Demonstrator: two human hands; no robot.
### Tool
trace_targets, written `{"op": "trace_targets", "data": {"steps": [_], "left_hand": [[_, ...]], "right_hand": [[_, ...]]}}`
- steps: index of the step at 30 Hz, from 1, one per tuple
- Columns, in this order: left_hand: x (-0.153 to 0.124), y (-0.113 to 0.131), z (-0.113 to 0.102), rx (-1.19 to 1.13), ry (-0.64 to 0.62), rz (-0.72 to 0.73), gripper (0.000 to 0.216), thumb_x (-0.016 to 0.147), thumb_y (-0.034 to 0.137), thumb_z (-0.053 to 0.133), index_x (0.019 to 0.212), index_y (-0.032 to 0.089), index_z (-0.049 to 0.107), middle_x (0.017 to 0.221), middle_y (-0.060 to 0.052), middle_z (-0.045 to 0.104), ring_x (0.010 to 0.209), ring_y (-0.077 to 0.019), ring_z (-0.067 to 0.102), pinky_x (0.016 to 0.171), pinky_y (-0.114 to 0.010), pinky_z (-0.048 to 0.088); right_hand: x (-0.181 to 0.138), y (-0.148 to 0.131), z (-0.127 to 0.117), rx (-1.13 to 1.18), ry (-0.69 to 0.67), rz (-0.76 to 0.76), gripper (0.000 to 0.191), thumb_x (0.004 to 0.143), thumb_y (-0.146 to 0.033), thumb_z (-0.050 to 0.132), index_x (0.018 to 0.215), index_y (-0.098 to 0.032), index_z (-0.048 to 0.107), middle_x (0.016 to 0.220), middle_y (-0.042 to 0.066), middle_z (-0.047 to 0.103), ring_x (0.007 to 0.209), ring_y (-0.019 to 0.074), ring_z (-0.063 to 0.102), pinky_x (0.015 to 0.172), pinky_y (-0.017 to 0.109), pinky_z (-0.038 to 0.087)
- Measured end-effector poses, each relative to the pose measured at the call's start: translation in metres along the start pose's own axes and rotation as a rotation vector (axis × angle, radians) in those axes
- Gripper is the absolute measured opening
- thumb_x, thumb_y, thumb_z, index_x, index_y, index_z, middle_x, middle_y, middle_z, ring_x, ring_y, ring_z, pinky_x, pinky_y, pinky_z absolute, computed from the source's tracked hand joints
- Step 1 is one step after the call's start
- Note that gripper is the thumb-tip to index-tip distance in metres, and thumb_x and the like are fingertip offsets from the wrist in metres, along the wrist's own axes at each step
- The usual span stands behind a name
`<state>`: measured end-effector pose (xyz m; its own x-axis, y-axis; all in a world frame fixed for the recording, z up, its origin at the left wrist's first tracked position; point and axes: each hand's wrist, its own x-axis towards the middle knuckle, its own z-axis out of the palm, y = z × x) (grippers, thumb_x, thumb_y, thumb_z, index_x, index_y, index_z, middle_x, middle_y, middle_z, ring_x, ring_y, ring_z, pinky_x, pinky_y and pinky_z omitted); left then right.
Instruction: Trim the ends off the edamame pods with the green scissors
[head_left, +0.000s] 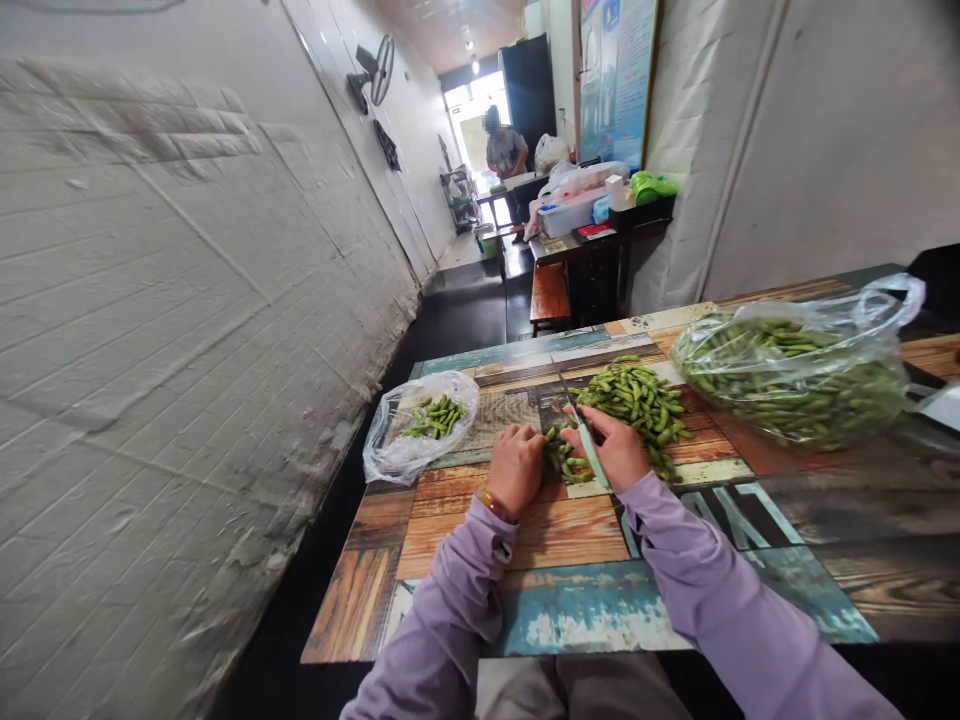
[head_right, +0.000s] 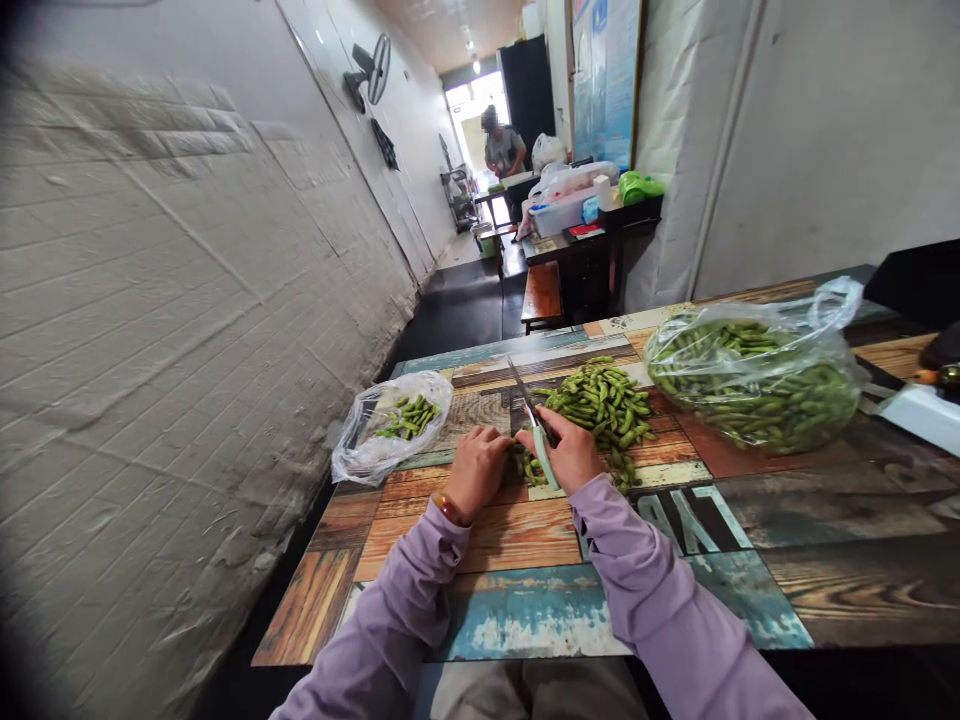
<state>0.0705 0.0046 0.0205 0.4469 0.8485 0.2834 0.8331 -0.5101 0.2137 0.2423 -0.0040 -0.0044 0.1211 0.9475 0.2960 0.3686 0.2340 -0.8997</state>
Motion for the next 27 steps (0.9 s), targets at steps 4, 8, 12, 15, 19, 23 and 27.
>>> {"op": "trace_targets", "data": {"steps": [4, 8, 12, 15, 19, 23, 27], "left_hand": [[-0.006, -0.015, 0.001, -0.538, 0.102, -0.162, 0.009, 0.078, 0.018, 0.057, 0.081, 0.016, 0.066, 0.082, -0.006, 0.063, 0.081, -0.0178, 0.054, 0.076, -0.031, 0.041], [-0.009, -0.023, -0.002, -1.110, 0.110, -0.359, 0.017, 0.073, 0.029, 0.065, 0.081, 0.014, 0.065, 0.077, -0.004, 0.065, 0.072, -0.0144, 0.056, 0.071, -0.027, 0.042], [-0.013, -0.023, -0.011, -1.350, 0.100, -0.424, 0.025, 0.068, 0.036, 0.070, 0.079, 0.014, 0.064, 0.076, -0.004, 0.066, 0.068, -0.0119, 0.055, 0.067, -0.024, 0.042], [-0.014, -0.021, -0.018, -1.410, 0.097, -0.436, 0.027, 0.068, 0.038, 0.071, 0.080, 0.015, 0.064, 0.073, -0.003, 0.065, 0.065, -0.0109, 0.054, 0.064, -0.022, 0.042], [-0.015, -0.018, -0.021, -1.397, 0.108, -0.363, 0.027, 0.070, 0.037, 0.070, 0.082, 0.013, 0.067, 0.074, -0.004, 0.065, 0.069, -0.0128, 0.056, 0.069, -0.024, 0.043], [-0.016, -0.016, -0.020, -1.334, 0.100, -0.303, 0.025, 0.074, 0.038, 0.065, 0.077, 0.013, 0.069, 0.073, -0.004, 0.065, 0.069, -0.0134, 0.056, 0.067, -0.024, 0.043], [-0.017, -0.015, -0.018, -1.279, 0.092, -0.293, 0.024, 0.075, 0.036, 0.064, 0.080, 0.013, 0.069, 0.075, -0.004, 0.065, 0.070, -0.0135, 0.056, 0.067, -0.024, 0.043]], "right_hand": [[-0.001, -0.006, 0.000, -0.049, -0.018, -0.004, 0.046, 0.072, -0.043, 0.065, 0.112, -0.022, 0.064, 0.102, 0.005, 0.071, 0.092, 0.0224, 0.067, 0.081, 0.032, 0.053], [-0.003, -0.008, -0.002, -0.112, -0.015, -0.083, 0.045, 0.073, -0.043, 0.064, 0.113, -0.023, 0.064, 0.103, 0.005, 0.071, 0.090, 0.0230, 0.067, 0.080, 0.035, 0.054], [-0.005, -0.006, -0.004, -0.216, -0.030, -0.232, 0.047, 0.074, -0.044, 0.064, 0.115, -0.020, 0.062, 0.104, 0.009, 0.068, 0.083, 0.0210, 0.067, 0.075, 0.032, 0.055], [-0.006, -0.006, -0.004, -0.264, -0.105, -0.287, 0.046, 0.075, -0.043, 0.063, 0.116, -0.022, 0.060, 0.098, 0.007, 0.067, 0.079, 0.0190, 0.065, 0.071, 0.030, 0.055], [-0.009, -0.009, -0.002, -0.276, -0.228, -0.300, 0.048, 0.075, -0.040, 0.065, 0.119, -0.023, 0.056, 0.093, 0.005, 0.064, 0.077, 0.0170, 0.062, 0.069, 0.029, 0.054], [-0.013, -0.011, -0.001, -0.303, -0.280, -0.317, 0.050, 0.074, -0.038, 0.065, 0.121, -0.025, 0.054, 0.099, 0.004, 0.064, 0.082, 0.0184, 0.062, 0.077, 0.032, 0.053], [-0.014, -0.012, 0.000, -0.321, -0.305, -0.343, 0.051, 0.074, -0.039, 0.065, 0.121, -0.023, 0.054, 0.104, 0.006, 0.064, 0.087, 0.0195, 0.062, 0.079, 0.033, 0.052]]}}
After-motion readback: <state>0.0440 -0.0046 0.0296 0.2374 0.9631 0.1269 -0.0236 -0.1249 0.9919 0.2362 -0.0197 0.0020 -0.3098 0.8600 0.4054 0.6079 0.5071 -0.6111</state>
